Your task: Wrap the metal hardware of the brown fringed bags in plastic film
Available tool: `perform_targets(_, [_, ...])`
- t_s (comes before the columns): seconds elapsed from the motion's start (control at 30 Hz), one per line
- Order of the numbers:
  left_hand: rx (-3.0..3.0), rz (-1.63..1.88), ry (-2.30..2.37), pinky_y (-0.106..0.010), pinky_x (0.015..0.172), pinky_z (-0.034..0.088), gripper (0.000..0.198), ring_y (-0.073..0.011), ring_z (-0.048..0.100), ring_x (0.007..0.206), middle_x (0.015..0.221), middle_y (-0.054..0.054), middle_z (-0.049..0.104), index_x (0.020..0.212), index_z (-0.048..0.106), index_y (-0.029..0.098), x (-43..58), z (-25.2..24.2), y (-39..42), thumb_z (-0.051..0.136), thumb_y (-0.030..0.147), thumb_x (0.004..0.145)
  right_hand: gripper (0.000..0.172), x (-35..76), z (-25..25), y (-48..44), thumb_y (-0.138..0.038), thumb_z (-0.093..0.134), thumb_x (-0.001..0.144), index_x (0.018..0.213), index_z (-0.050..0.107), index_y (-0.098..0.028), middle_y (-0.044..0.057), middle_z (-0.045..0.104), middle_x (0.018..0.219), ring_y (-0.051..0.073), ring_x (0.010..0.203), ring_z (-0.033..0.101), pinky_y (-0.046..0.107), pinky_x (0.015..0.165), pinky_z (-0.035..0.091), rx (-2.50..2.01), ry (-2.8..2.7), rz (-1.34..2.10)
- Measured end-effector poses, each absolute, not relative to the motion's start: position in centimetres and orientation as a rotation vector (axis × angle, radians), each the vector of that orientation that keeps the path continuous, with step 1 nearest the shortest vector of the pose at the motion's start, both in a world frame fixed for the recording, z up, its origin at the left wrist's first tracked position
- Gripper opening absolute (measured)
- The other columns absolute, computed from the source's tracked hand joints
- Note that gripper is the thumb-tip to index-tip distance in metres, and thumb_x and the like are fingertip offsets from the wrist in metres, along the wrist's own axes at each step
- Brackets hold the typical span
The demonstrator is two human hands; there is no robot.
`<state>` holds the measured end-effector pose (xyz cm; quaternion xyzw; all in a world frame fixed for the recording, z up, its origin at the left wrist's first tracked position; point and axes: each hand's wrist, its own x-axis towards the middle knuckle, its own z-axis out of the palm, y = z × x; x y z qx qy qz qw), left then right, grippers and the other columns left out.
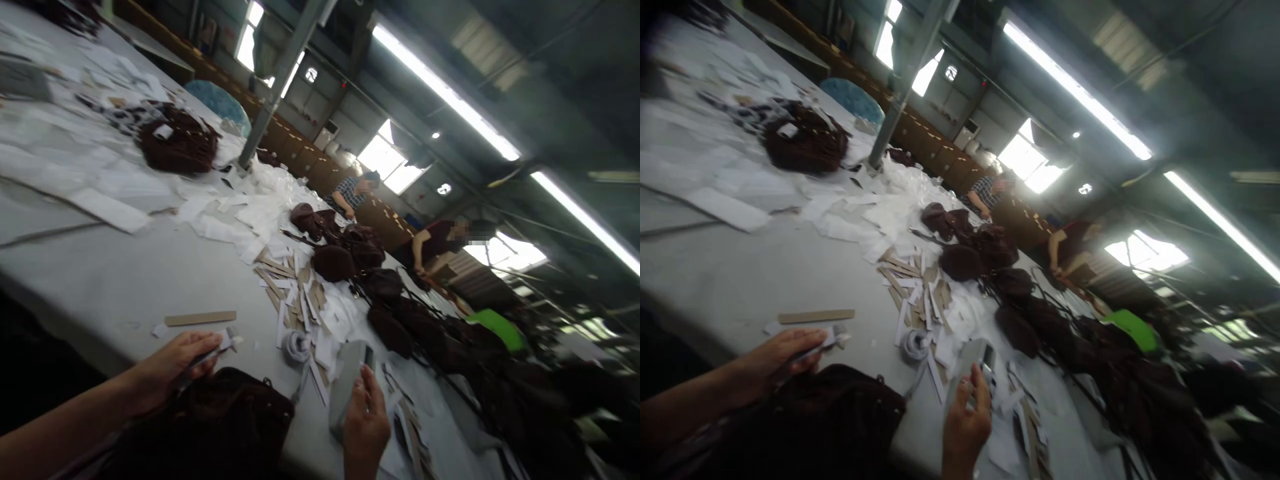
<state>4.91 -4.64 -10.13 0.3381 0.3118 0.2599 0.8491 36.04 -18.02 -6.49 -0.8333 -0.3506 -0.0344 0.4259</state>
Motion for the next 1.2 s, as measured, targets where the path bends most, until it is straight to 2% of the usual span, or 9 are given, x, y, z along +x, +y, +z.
perform_targets(0.1, [0.713,0.471,0.663,-0.018,0.049,0.027,0.042,-0.0074,0.031,0.048,0.046,0.007,0.040,0.060,0.053,0.016,4.9,-10.9,-4.6,0.058,0.050,0.085,0.075,42.0,-5.6,-21.9,-0.068,0.047,0.068,0.107,0.068,-0.008,0.020,0.068,0.110,0.034,0.108,0.060,0.041,0.090,0.047,-2.223,-0.508,-0.031])
perform_targets(0.2, [0.692,0.414,0.657,-0.017,0.046,0.023,0.042,-0.0065,0.024,0.047,0.047,0.007,0.036,0.063,0.058,0.016,5.1,-10.7,-5.0,0.057,0.051,0.086,0.062,44.6,-6.2,-24.0,-0.069,0.056,0.056,0.075,0.074,-0.013,0.017,0.073,0.085,0.035,0.096,0.064,0.039,0.079,0.050,-2.268,-0.417,0.080])
perform_targets(0.27, [0.673,0.395,0.667,-0.017,0.045,0.020,0.042,-0.0061,0.021,0.047,0.047,0.007,0.034,0.063,0.058,0.016,5.2,-10.4,-5.3,0.057,0.052,0.086,0.055,44.8,-6.9,-24.2,-0.067,0.061,0.054,0.068,0.073,-0.015,0.014,0.073,0.077,0.032,0.089,0.065,0.035,0.070,0.050,-2.256,-0.410,0.191])
perform_targets(0.43, [0.645,0.425,0.700,-0.016,0.045,0.025,0.043,-0.0053,0.024,0.046,0.047,0.008,0.034,0.063,0.058,0.018,5.0,-10.4,-5.5,0.058,0.054,0.084,0.052,44.2,-7.7,-23.7,-0.062,0.070,0.050,0.068,0.074,-0.013,0.010,0.071,0.073,0.024,0.073,0.063,0.028,0.055,0.044,-2.178,-0.382,0.368])
perform_targets(0.53, [0.625,0.405,0.688,-0.016,0.045,0.025,0.042,-0.0046,0.025,0.046,0.047,0.008,0.036,0.064,0.057,0.018,4.9,-11.0,-5.4,0.060,0.056,0.083,0.050,44.2,-7.6,-23.7,-0.058,0.074,0.047,0.068,0.074,-0.013,0.008,0.070,0.069,0.020,0.066,0.060,0.026,0.052,0.041,-2.122,-0.335,0.378])
perform_targets(0.77, [0.575,0.419,0.656,-0.016,0.047,0.028,0.042,-0.0050,0.031,0.047,0.049,0.008,0.043,0.062,0.054,0.018,5.1,-11.4,-5.4,0.062,0.053,0.083,0.057,43.4,-7.5,-26.3,-0.061,0.075,0.046,0.079,0.075,-0.014,0.009,0.073,0.085,0.023,0.080,0.062,0.026,0.055,0.043,-2.011,-0.245,0.258])
perform_targets(0.97, [0.617,0.447,0.686,-0.017,0.043,0.027,0.042,-0.0066,0.028,0.045,0.047,0.007,0.040,0.060,0.053,0.019,5.5,-10.9,-5.7,0.064,0.055,0.080,0.064,41.2,-10.9,-27.7,-0.068,0.073,0.042,0.070,0.073,-0.011,0.005,0.064,0.056,0.015,0.049,0.054,0.026,0.045,0.041,-2.042,-0.227,0.290])
perform_targets(1.07, [0.605,0.436,0.670,-0.018,0.046,0.025,0.041,-0.0060,0.028,0.046,0.048,0.007,0.040,0.060,0.053,0.018,5.5,-10.8,-5.7,0.063,0.051,0.083,0.064,41.2,-12.0,-27.5,-0.070,0.069,0.047,0.075,0.072,-0.013,0.001,0.061,0.052,0.013,0.043,0.048,0.026,0.043,0.037,-2.084,-0.251,0.238])
perform_targets(1.2, [0.664,0.493,0.689,-0.018,0.044,0.020,0.038,-0.0048,0.025,0.045,0.048,0.008,0.041,0.065,0.052,0.018,5.7,-10.8,-5.9,0.063,0.049,0.083,0.054,41.2,-12.2,-27.4,-0.070,0.066,0.050,0.060,0.069,-0.017,0.001,0.056,0.043,0.015,0.039,0.045,0.028,0.041,0.033,-2.174,-0.295,0.200])
